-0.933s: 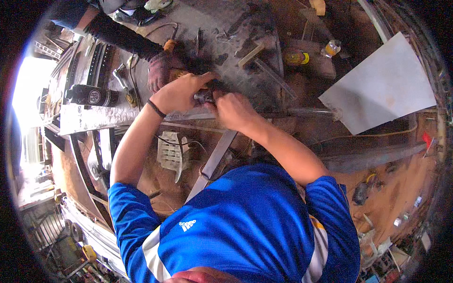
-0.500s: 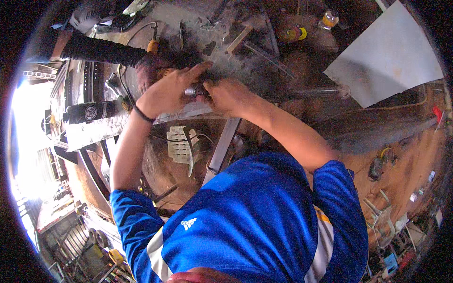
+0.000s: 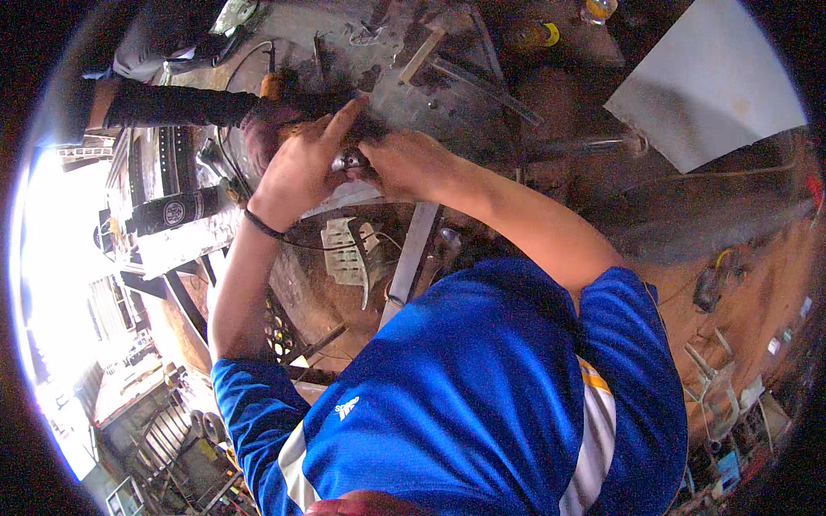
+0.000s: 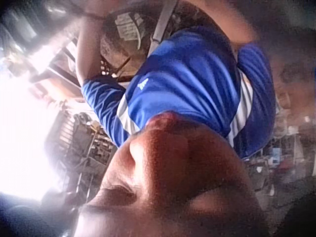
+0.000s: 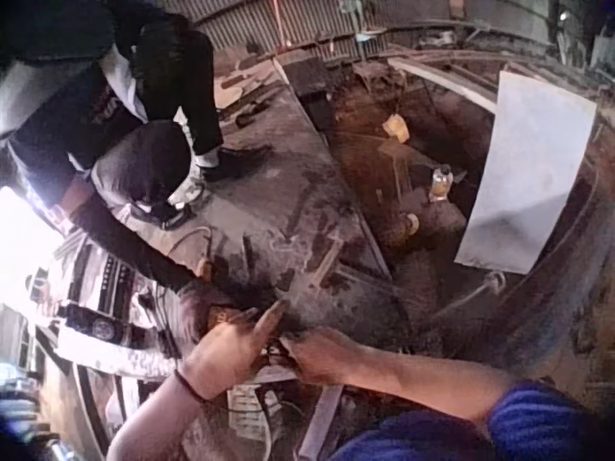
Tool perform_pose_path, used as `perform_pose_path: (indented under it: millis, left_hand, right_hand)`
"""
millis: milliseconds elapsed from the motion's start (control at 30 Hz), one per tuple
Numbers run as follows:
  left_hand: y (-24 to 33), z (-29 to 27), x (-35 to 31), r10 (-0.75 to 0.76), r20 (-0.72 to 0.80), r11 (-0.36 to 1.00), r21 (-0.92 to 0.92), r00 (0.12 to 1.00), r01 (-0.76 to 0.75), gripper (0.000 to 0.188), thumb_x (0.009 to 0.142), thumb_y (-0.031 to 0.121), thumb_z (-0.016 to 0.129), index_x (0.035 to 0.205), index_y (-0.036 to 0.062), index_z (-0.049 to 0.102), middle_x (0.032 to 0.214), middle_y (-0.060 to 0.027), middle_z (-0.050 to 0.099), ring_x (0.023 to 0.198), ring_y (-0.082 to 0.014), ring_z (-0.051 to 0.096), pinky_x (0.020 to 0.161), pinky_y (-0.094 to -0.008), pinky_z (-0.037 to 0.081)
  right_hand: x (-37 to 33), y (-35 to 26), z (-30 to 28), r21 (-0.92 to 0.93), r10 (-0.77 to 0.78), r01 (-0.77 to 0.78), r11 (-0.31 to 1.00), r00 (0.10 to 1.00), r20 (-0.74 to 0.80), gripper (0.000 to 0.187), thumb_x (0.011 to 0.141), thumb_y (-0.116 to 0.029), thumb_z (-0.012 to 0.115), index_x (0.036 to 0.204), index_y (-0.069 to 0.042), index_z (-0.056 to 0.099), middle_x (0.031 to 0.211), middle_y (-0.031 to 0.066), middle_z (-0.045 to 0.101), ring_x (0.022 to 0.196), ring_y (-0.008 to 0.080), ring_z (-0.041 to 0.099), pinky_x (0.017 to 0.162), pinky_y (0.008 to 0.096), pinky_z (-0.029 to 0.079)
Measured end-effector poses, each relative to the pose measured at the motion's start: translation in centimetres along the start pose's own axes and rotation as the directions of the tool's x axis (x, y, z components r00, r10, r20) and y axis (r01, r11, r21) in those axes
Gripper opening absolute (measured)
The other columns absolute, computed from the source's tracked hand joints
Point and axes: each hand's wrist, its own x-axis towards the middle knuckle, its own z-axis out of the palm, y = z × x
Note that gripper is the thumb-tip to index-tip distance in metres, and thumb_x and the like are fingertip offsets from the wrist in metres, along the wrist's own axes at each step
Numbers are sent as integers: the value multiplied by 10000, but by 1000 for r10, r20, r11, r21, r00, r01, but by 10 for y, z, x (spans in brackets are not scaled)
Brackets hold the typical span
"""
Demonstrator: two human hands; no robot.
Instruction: The person uses a hammer to repeatedly strike a metal rod held on a workbench. They adjust the rod's position between strikes and later pick up a bottle from the bench.
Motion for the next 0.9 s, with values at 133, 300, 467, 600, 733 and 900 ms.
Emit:
perform_pose_path:
  millis: [133, 300, 467, 600, 733, 900]
  left_hand:
    - [19, 19, -11, 66, -291, 968, 252, 955, 10, 723, 691, 77, 787, 1360, 52, 513, 1007, -101, 625, 926, -341, 615, 815, -401, 544]
    - [54, 29, -43, -623, -361, 692, -668, 694, 274, 437, 856, 57, 735, 1259, 31, 567, 993, -112, 672, 878, -285, 659, 822, -447, 540]
    - [83, 129, -33, -576, 284, -705, -647, 767, -290, 426, 1083, 361, 438, 1300, 14, 554, 1120, -180, 694, 893, -267, 684, 784, -403, 566]
    - [95, 117, 2, -630, 151, -728, -457, 762, -511, 442, 1088, 362, 427, 1316, -7, 513, 1212, -222, 668, 983, -312, 696, 858, -449, 586]
    - [94, 134, 10, -719, 112, -644, -478, 686, -597, 465, 1094, 356, 423, 1309, -49, 494, 1290, -247, 635, 1088, -333, 685, 915, -479, 593]
    - [104, 140, 18, -814, 141, -556, -473, 564, -684, 461, 1095, 350, 426, 1306, -56, 490, 1280, -232, 644, 1086, -320, 690, 913, -467, 601]
  right_hand:
    - [-2, -3, -2, 46, 67, -66, 997, 998, -17, 565, 981, -529, 559, 1091, 21, 625, 809, 274, 681, 827, 479, 675, 769, 569, 530]
    - [20, -1, -34, 182, 177, -197, 963, 977, 120, 650, 976, -603, 523, 907, 21, 691, 845, 284, 693, 871, 459, 691, 776, 511, 536]
    - [75, 11, -19, 29, 123, -141, 990, 934, 335, 697, 965, -612, 528, 873, 52, 720, 785, 236, 709, 744, 353, 716, 698, 453, 535]
    - [92, 9, -31, 149, 167, -295, 944, 814, 556, 530, 865, -487, 731, 836, 41, 728, 647, 67, 641, 575, 151, 581, 544, 350, 471]
    - [94, 10, -31, 241, 169, -330, 913, 843, 511, 457, 755, -381, 831, 811, 62, 732, 642, 81, 652, 550, 157, 590, 522, 330, 478]
    - [91, -9, -32, -6, 156, -165, 986, 921, 358, 500, 663, -410, 881, 769, 57, 739, 682, 121, 701, 605, 172, 669, 608, 312, 549]
